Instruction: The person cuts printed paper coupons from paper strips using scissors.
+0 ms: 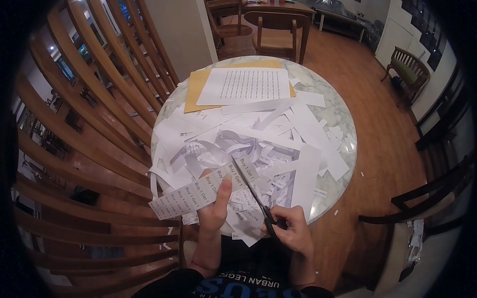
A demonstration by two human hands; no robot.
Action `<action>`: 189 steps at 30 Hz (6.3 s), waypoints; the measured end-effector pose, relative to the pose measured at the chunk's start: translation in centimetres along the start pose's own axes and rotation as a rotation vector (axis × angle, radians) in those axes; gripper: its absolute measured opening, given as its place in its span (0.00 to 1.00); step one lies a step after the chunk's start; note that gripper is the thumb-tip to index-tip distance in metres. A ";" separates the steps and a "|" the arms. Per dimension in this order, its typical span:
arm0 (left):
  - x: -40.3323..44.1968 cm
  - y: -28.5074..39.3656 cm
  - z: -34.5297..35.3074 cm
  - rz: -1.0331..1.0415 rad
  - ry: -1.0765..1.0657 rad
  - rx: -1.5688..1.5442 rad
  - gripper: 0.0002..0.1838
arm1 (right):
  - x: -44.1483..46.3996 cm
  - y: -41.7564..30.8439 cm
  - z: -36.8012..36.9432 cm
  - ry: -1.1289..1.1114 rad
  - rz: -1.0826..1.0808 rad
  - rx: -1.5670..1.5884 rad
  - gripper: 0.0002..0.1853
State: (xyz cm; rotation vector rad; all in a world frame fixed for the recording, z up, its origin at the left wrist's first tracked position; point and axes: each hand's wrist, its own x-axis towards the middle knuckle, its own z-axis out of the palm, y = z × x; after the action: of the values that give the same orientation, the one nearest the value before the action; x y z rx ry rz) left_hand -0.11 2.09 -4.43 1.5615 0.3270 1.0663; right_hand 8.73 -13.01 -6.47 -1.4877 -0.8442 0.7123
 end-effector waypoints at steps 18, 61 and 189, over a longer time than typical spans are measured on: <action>0.0 -0.4 0.3 -0.088 0.096 -0.301 0.04 | -0.1 0.8 -0.2 0.147 0.024 -0.005 0.10; -0.9 -0.7 1.1 -0.084 0.022 -0.097 0.05 | 0.2 1.0 -0.6 -0.063 -0.104 0.146 0.12; -0.7 -0.3 2.1 -0.020 0.148 -0.073 0.09 | 0.0 -0.5 -0.3 -0.011 -0.038 0.009 0.08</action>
State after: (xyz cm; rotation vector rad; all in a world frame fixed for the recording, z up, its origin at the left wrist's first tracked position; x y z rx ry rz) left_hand 1.20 0.31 -4.87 1.4151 0.3989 1.1686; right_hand 8.99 -13.16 -5.95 -1.4575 -0.8743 0.6954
